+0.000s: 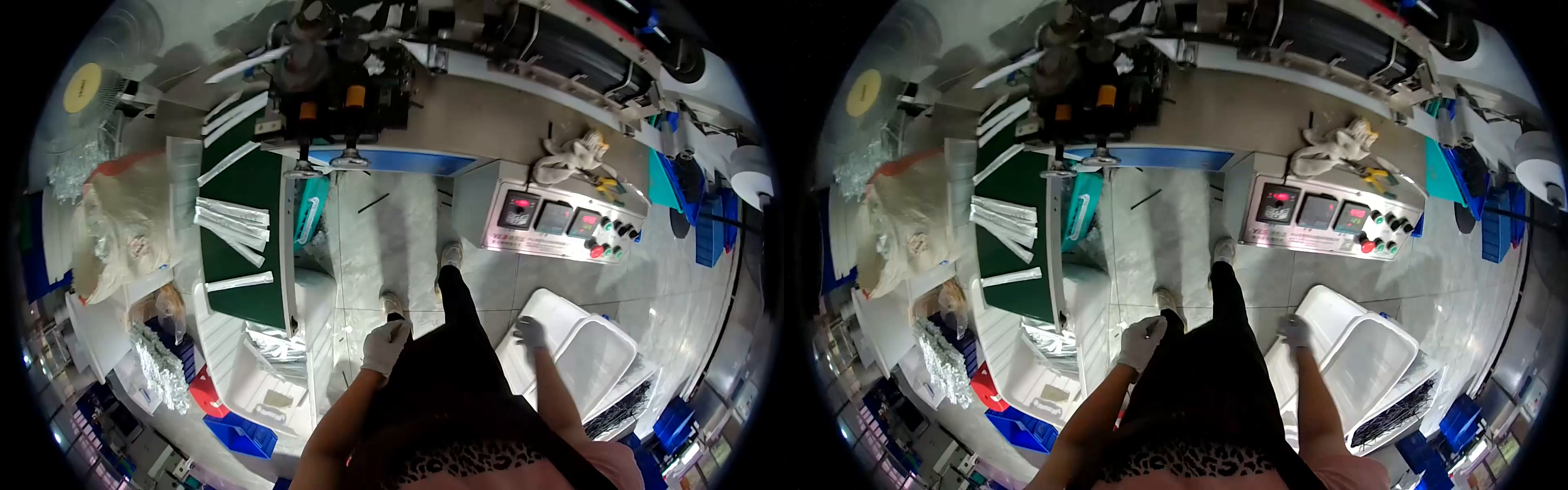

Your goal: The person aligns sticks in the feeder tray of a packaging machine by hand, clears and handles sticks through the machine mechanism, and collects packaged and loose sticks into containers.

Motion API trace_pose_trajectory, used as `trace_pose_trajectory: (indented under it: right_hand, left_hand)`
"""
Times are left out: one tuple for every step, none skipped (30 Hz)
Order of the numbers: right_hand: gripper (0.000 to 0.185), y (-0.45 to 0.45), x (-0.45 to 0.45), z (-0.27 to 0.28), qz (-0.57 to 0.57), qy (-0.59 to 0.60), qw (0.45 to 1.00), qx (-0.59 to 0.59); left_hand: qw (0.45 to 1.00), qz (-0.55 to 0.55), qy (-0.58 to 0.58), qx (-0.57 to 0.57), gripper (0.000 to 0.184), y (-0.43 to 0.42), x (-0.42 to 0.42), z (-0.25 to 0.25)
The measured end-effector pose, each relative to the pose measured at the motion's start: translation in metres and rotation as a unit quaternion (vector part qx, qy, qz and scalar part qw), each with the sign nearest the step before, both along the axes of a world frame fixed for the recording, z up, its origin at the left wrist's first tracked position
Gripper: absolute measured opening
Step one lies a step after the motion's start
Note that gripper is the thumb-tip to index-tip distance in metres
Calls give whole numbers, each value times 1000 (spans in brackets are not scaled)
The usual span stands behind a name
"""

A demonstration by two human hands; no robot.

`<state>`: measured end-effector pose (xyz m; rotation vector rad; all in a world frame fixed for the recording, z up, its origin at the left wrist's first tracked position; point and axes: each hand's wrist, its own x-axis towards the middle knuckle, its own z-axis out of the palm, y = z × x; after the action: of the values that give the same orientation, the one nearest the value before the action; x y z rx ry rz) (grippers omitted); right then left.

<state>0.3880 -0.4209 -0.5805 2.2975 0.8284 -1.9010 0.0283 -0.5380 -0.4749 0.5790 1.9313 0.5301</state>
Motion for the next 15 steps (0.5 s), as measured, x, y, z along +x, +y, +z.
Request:
trace_pose_trajectory:
  right_hand:
    - [39,-33,-21,-34,128,-27,987,93]
    - [44,-25,-93,8,286,-57,950,114]
    - [47,-43,-116,-15,403,-89,885,217]
    - [51,-52,-141,-34,393,-54,888,232]
    - [55,-54,-165,-56,385,-19,889,247]
    - [60,-48,-189,-72,431,-36,877,209]
    - [65,-38,-212,-92,472,-49,863,173]
    - [70,-35,-228,-128,486,-88,850,183]
    - [75,-30,-238,-170,498,-127,836,193]
    - [77,-21,-243,-214,511,-145,815,229]
    - [77,-12,-244,-255,511,-145,814,233]
    - [79,7,-247,-290,518,-177,801,244]
    - [80,26,-251,-319,524,-207,787,252]
    - [81,53,-264,-330,524,-211,808,164]
    - [81,64,-266,-345,424,-164,871,185]
  left_hand:
    - [1000,-4,-9,2,27,-16,-4,-33]
    - [998,-46,48,2,28,-31,-11,-70]
    - [991,-84,103,4,29,-42,-17,-107]
    - [986,-123,115,-12,26,-47,-28,-139]
    - [976,-141,107,-125,28,-38,-40,-156]
    - [978,-118,134,-104,32,-49,-48,-195]
    - [979,-98,168,-67,32,-48,-59,-219]
    - [978,-83,176,-80,28,-43,-68,-245]
    - [976,-69,186,-92,24,-34,-76,-270]
    - [969,-107,212,-67,21,-22,-86,-292]
    - [958,-146,241,-46,18,-12,-96,-315]
    - [954,-159,250,-56,14,0,-104,-342]
    - [953,-157,253,-54,14,11,-111,-369]
    - [948,-173,264,-32,13,23,-119,-398]
    - [943,-187,275,-8,12,36,-126,-424]
